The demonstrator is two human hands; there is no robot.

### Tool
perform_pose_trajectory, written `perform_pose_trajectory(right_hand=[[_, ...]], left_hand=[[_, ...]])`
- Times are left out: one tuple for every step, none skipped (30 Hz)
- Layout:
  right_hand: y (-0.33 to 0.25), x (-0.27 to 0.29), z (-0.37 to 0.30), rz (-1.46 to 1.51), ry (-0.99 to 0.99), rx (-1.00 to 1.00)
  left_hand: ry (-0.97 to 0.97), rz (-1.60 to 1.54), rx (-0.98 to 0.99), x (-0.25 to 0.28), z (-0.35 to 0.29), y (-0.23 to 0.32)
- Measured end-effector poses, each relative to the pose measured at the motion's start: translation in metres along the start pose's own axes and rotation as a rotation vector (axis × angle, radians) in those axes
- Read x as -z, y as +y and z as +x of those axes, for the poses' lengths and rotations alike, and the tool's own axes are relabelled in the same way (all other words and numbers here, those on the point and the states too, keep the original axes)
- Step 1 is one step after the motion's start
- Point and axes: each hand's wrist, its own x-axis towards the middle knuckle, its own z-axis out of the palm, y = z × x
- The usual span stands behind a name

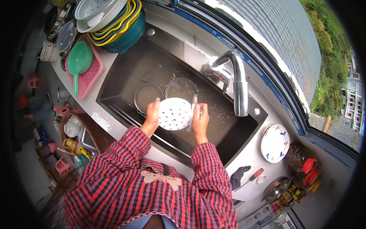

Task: The person washes several kitchen items in a sink using a sponge and running water. They scrub and rinse a plate, a white plastic steamer insert, and a metal steamer basket, then place the cleaned items on the counter beside the sink.

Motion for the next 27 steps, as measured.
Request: perform_pose_trajectory(right_hand=[[0.029, 0.007, -0.001, -0.133, 0.0, -0.034], [0.062, 0.021, -0.004, -0.218, 0.085, -0.005], [0.094, 0.035, -0.008, -0.305, 0.128, 0.002], [0.126, 0.051, -0.009, -0.386, 0.254, -0.05], [0.153, 0.062, -0.013, -0.489, 0.367, -0.131], [0.174, 0.062, -0.023, -0.562, 0.403, -0.183], [0.188, 0.061, -0.031, -0.638, 0.428, -0.285], [0.194, 0.052, -0.035, -0.493, 0.357, -0.47], [0.191, 0.044, -0.04, -0.368, 0.181, -0.495], [0.178, 0.025, -0.048, -0.016, 0.121, -0.56], [0.157, 0.009, -0.051, 0.302, 0.112, -0.701], [0.129, -0.002, -0.055, 0.553, 0.063, -0.641], [0.096, -0.008, -0.06, 0.757, -0.021, -0.592], [0.06, -0.024, -0.061, 0.684, 0.002, -0.52], [0.024, -0.033, -0.063, 0.544, 0.017, -0.225], [-0.009, -0.046, -0.061, 0.435, 0.034, -0.118], [-0.036, -0.051, -0.06, 0.244, 0.002, 0.039], [-0.056, -0.061, -0.052, 0.171, -0.023, 0.164], [-0.067, -0.067, -0.042, -0.046, 0.043, 0.34], [-0.069, -0.068, -0.032, -0.091, 0.146, 0.352], [-0.065, -0.068, -0.023, -0.128, 0.225, 0.351], [-0.054, -0.066, -0.013, -0.216, 0.252, 0.358], [-0.039, -0.062, -0.006, -0.275, 0.267, 0.296], [-0.021, -0.056, 0.0, -0.375, 0.287, 0.282], [-0.002, -0.046, 0.003, -0.456, 0.281, 0.212], [0.018, -0.033, 0.004, -0.488, 0.266, 0.106], [0.036, -0.018, 0.003, -0.451, 0.18, -0.028]], left_hand=[[0.146, -0.175, 0.051, 0.003, 0.004, -0.001], [0.057, -0.044, 0.026, 0.017, 0.01, 0.004], [0.059, 0.014, 0.019, 0.024, 0.014, 0.008], [0.064, 0.075, 0.011, 0.032, 0.017, 0.012], [0.113, 0.173, 0.044, 0.039, 0.019, 0.017], [0.164, 0.06, 0.101, 0.041, 0.019, 0.019], [0.145, 0.052, 0.115, 0.042, 0.02, 0.02], [0.159, 0.036, 0.143, 0.041, 0.022, 0.021], [0.139, 0.0, 0.163, 0.037, 0.023, 0.019], [0.155, 0.036, 0.263, 0.033, 0.024, 0.018], [0.149, 0.04, 0.243, 0.027, 0.024, 0.016], [0.148, 0.046, 0.225, 0.02, 0.022, 0.013], [0.157, 0.052, 0.22, 0.015, 0.018, 0.01], [0.148, -0.001, 0.19, 0.009, 0.015, 0.008], [0.118, 0.011, 0.177, 0.003, 0.009, 0.006], [0.104, 0.019, 0.177, -0.003, 0.004, 0.004], [0.088, 0.019, 0.18, -0.009, -0.001, 0.002], [0.05, 0.074, 0.219, -0.01, -0.006, 0.004], [0.066, -0.103, 0.232, -0.015, -0.01, 0.003], [0.081, -0.08, 0.183, -0.019, -0.012, 0.003], [0.096, -0.073, 0.157, -0.022, -0.014, 0.002], [0.139, 0.023, 0.159, -0.023, -0.013, 0.003], [0.175, 0.102, 0.13, -0.022, -0.013, 0.005], [0.163, 0.012, 0.133, -0.022, -0.011, 0.006], [0.114, 0.106, 0.063, -0.02, -0.01, 0.009], [0.065, 0.192, -0.014, -0.017, -0.01, 0.013], [0.041, 0.31, -0.021, -0.014, -0.011, 0.019]])
